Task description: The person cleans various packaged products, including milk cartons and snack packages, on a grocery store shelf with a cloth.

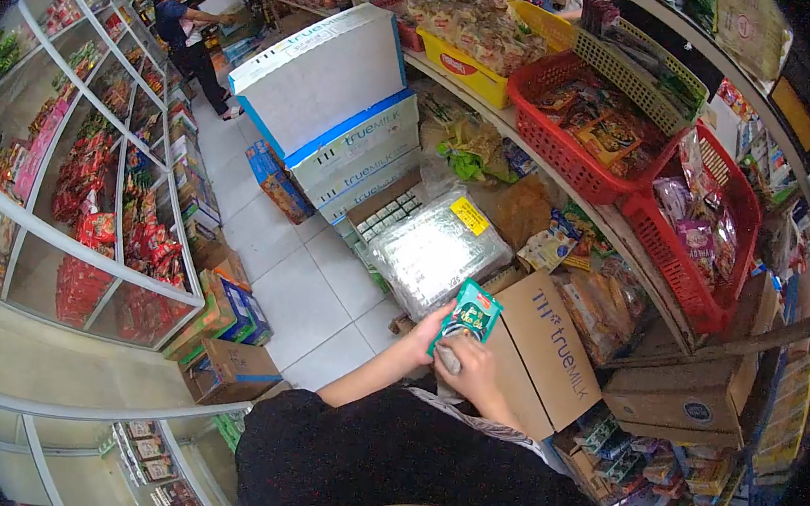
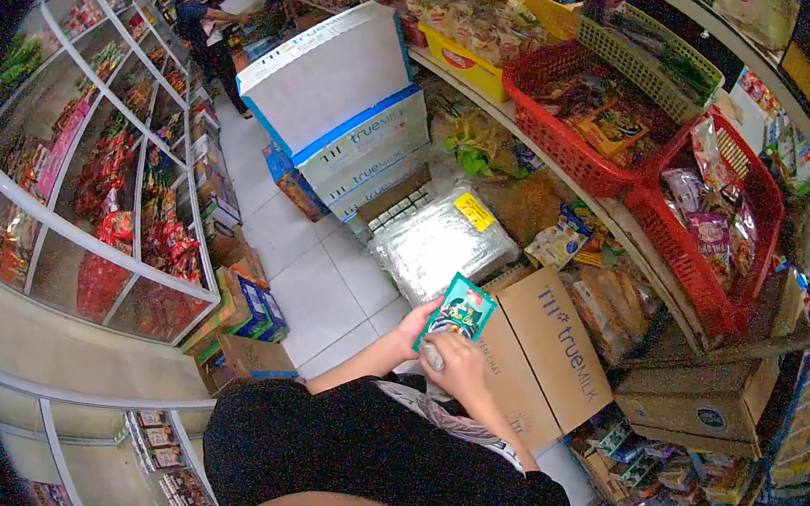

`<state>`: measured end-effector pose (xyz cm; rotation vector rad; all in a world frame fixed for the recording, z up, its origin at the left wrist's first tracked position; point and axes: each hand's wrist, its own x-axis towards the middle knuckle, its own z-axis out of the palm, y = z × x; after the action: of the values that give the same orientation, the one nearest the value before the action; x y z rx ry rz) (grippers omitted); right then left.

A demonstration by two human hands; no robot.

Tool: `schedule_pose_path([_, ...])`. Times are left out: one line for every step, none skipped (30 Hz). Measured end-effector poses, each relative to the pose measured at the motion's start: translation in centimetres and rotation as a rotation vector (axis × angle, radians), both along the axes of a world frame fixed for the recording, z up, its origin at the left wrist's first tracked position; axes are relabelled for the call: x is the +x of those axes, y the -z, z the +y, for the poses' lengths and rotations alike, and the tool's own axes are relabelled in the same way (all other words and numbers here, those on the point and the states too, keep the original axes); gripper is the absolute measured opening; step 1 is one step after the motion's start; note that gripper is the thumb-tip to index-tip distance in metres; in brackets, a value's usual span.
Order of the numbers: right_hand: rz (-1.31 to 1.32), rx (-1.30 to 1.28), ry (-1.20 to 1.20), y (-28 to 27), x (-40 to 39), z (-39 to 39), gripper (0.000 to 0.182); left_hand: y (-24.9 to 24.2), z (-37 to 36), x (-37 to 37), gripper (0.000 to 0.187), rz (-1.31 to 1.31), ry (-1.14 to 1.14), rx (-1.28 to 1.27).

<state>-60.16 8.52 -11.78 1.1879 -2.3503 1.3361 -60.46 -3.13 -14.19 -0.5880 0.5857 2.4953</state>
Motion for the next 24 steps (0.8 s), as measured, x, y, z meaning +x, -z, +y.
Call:
schedule_pose_path([-0.010,0.016,0.048,-0.1,-0.2,0.0,0.017,-0.1,0.1,-0.1,0.039,-0.018,-0.005,-0.028])
schedule_pose_path([-0.012,0.014,0.047,-0.1,-0.7,0.1,0.017,1.2,0.0,-0.1,0.039,-0.021,-0.007,-0.031])
schedule_pose_path([-0.005,-0.009,0.144,-0.2,-1.4,0.3,0.017,1.7,-0.3,-0.1,0.037,0.014,0.053,-0.083])
schedule_pose_path([0.003,-0.031,0.243,-0.3,-2.0,0.4,0.016,2.3,-0.5,-0.1,0.035,0.049,0.114,-0.134])
schedule_pose_path([-0.003,-0.065,0.238,-0.8,-2.4,0.5,0.014,2.8,-0.5,0.0,0.031,0.058,0.115,-0.061])
schedule_pose_path([-0.003,-0.063,0.237,-0.8,-2.4,0.4,0.014,1.4,-0.2,0.2,0.031,0.058,0.114,-0.059])
schedule_pose_path([-0.022,-0.056,0.237,-0.7,-2.4,0.4,0.014,0.2,-0.1,0.2,0.031,0.045,0.099,-0.045])
schedule_pose_path([-0.039,-0.048,0.235,-0.6,-2.5,0.2,0.013,-0.4,-0.2,0.2,0.031,0.034,0.083,-0.032])
schedule_pose_path([-0.052,-0.041,0.237,-0.6,-2.3,0.0,0.013,-0.6,-0.3,0.3,0.031,0.039,0.079,-0.029])
schedule_pose_path([-0.046,-0.038,0.232,-0.5,-2.2,-0.3,0.013,-0.7,-0.6,0.5,0.031,0.031,0.069,-0.018])
schedule_pose_path([-0.080,-0.033,0.216,-0.4,-2.0,-0.6,0.013,-0.6,-0.9,0.9,0.031,0.021,0.057,-0.008])
schedule_pose_path([-0.117,-0.028,0.199,-0.1,-1.8,-1.0,0.014,-0.4,-1.3,1.2,0.031,0.022,0.048,-0.006])
schedule_pose_path([-0.175,-0.026,0.163,0.4,-1.6,-1.6,0.014,0.1,-1.8,1.6,0.033,0.026,0.020,-0.007])
schedule_pose_path([-0.174,-0.024,0.155,0.5,-1.4,-2.1,0.014,0.8,-2.3,2.0,0.034,0.031,-0.007,-0.010])
schedule_pose_path([-0.181,-0.013,0.128,0.5,-1.2,-2.8,0.015,1.2,-2.8,2.5,0.036,0.047,-0.028,-0.038])
schedule_pose_path([-0.190,0.000,0.099,0.6,-0.9,-3.4,0.015,1.7,-3.4,2.9,0.036,0.047,-0.038,-0.037])
schedule_pose_path([-0.200,0.017,0.060,0.9,-0.7,-4.0,0.016,2.1,-4.0,3.5,0.035,0.023,-0.071,-0.035])
schedule_pose_path([-0.201,0.020,0.051,0.7,-0.4,-4.6,0.016,1.9,-4.6,4.0,0.035,0.000,-0.102,-0.035])
schedule_pose_path([-0.204,0.029,0.013,0.3,-0.2,-5.2,0.016,1.5,-5.2,4.6,0.035,0.025,-0.093,0.014])
schedule_pose_path([-0.208,0.034,-0.022,0.0,0.1,-5.8,0.016,1.3,-5.8,5.1,0.035,0.024,-0.094,0.009])
schedule_pose_path([-0.207,0.036,-0.037,-0.1,0.2,-6.4,0.017,1.2,-6.3,5.5,0.035,0.012,-0.146,0.000])
schedule_pose_path([-0.205,0.031,-0.040,-0.1,0.3,-7.0,0.017,1.2,-6.7,6.0,0.034,0.000,-0.201,-0.006])
schedule_pose_path([-0.196,0.036,-0.086,-0.1,0.4,-7.8,0.017,2.0,-7.4,6.6,0.034,-0.006,-0.235,-0.040])
schedule_pose_path([-0.184,0.042,-0.135,0.0,0.5,-8.5,0.018,1.5,-8.1,7.2,0.034,-0.004,-0.244,-0.042])
